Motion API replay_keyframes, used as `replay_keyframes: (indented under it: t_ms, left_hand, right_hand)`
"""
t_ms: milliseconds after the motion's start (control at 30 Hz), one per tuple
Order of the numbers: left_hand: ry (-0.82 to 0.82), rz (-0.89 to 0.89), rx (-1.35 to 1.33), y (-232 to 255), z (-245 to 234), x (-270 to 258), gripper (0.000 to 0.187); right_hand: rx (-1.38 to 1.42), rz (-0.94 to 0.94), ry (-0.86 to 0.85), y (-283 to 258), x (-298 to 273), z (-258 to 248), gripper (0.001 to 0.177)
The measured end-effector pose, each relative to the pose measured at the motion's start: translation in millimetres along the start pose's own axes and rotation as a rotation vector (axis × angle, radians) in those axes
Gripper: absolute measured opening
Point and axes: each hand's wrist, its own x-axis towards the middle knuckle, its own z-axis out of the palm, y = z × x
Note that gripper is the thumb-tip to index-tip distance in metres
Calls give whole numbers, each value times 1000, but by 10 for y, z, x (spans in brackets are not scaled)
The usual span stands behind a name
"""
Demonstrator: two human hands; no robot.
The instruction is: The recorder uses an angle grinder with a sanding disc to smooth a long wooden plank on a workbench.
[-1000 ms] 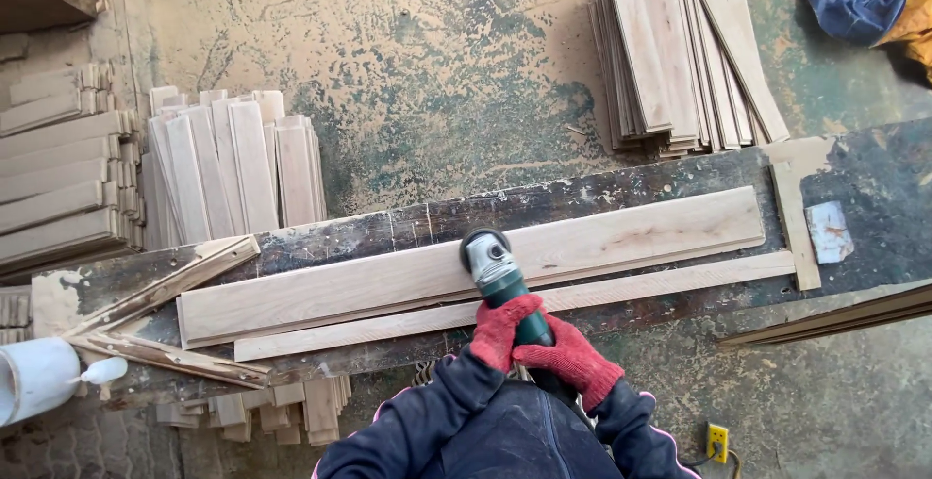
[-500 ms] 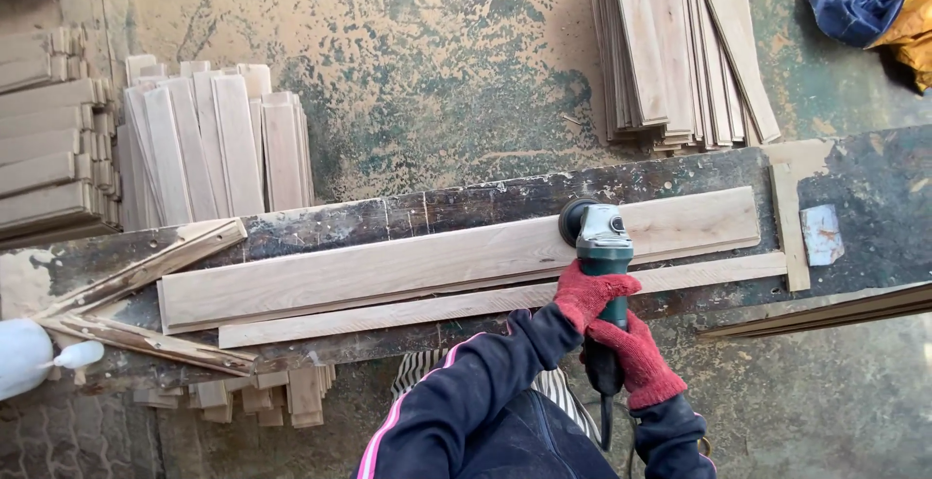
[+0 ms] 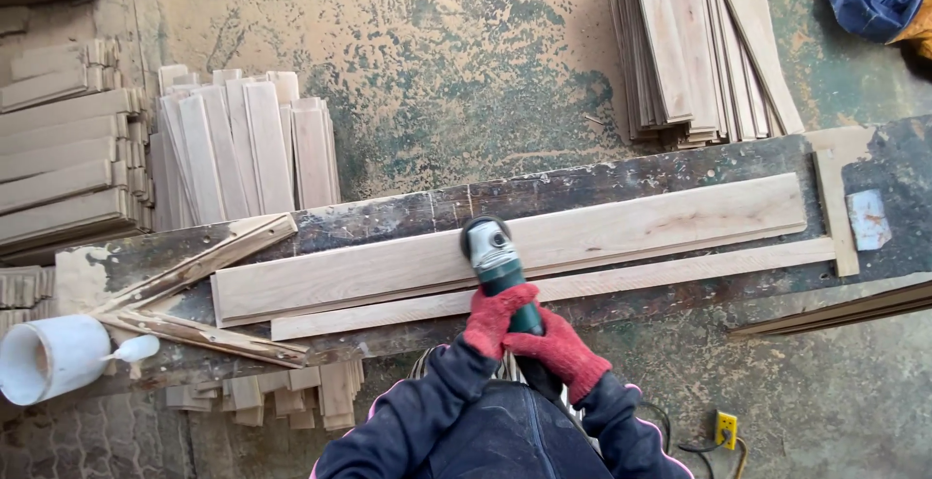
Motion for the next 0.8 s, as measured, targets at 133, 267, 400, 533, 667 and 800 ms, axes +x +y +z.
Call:
replay_keyframes:
  t_ms: [133,267,400,533,667,800]
  left_hand:
    - [233,-84,-36,-135,-380,253,55]
    - [206,-50,-6,-200,-237,315,55]
    - [91,-36,-13,-341,156,420,52]
    - [-76,78,60,-239,620,250,40]
    - [-111,42,228,-244,724,285,52]
    - [-53,80,30,-210,375,171,53]
  right_hand:
    - [-297,-24,19,-178,-31,373,65]
    - [-304,-35,49,-110,42,197,61]
    - [-196,-12,154,-71,-91,-197,54]
    - [102,-33,70,115,-72,-735,36]
    - [118,-59,127,142,-96,-843,33]
    - [71,29,-15,-116,-52,-518,46]
